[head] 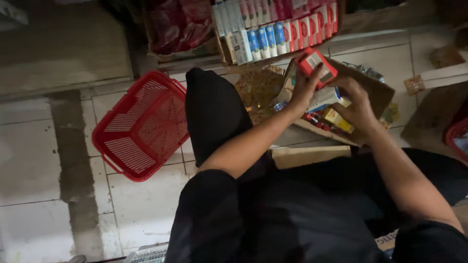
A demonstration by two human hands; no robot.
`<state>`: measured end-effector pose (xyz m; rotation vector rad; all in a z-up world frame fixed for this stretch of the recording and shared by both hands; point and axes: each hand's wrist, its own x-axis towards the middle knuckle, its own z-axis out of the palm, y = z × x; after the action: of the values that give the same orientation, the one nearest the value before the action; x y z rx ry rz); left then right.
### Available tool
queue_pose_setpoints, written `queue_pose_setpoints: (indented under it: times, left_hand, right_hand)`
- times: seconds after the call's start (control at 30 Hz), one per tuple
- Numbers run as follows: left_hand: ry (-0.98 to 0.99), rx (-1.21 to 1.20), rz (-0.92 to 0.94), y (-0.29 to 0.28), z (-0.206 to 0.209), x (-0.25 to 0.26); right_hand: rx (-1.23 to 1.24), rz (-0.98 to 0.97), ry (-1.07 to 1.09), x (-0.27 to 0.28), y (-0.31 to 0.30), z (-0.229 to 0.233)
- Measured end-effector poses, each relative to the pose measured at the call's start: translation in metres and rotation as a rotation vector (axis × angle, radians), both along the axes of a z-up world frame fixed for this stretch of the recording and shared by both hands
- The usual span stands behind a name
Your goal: The person sits on the floor and organizes various grocery items from a cardboard box onto a nearby shelf. They handle multiple small boxes of toothpaste and packets of instant noodles, arranging them neatly in rows.
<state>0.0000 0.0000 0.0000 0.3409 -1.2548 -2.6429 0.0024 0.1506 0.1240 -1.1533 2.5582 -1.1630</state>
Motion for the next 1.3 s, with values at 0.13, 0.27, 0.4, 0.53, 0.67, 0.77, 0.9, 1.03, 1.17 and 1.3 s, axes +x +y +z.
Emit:
queue_pose_setpoints:
  times: [0.13,0.27,0.4,0.53,0.67,0.77,0.9,1.03,1.17,1.3]
  left_hand:
    - [-0.010,0.058,0.128,-0.040,0.042,-0.012]
    - [0.001,0.015,0.333,-0.105,0.071,-0.026]
    - [0.152,0.050,0.453,-0.177,0.092,-0.010]
    - [0.018,0.074,0.597,-0.227,0.092,0.004]
    - [0.011,0.161,0.601,-0.255,0.084,0.017]
    - [-0.058,0.207,0.630,-0.264,0.083,0.022]
    - [-0.086,0.202,0.610,-0.270,0.089,0.021]
    - [-0.064,0.201,0.562,-0.269,0.090,0.020]
    - [-0.075,0.218,0.548,-0.265,0.087,0.019]
    - [-0.084,0.215,0.551,-0.264,0.084,0.019]
  right_hand:
    - [-0.013,0.041,0.233,-0.015,-0.031,0.017]
    - [-0.220,-0.238,-0.582,-0.018,-0.062,0.014]
    - [-0.216,-0.332,-0.702,-0.033,-0.117,0.006]
    - [-0.234,-0.121,-0.525,-0.049,-0.189,-0.017]
    - [-0.009,-0.162,-0.134,-0.055,-0.254,-0.036]
    - [0.030,-0.060,0.080,-0.054,-0.280,-0.049]
    - [0.160,-0.060,0.276,-0.055,-0.304,-0.061]
    - [0.251,0.014,0.306,-0.060,-0.302,-0.063]
    - [0.439,0.085,0.496,-0.056,-0.300,-0.077]
    - [0.516,0.105,0.669,-0.052,-0.295,-0.085]
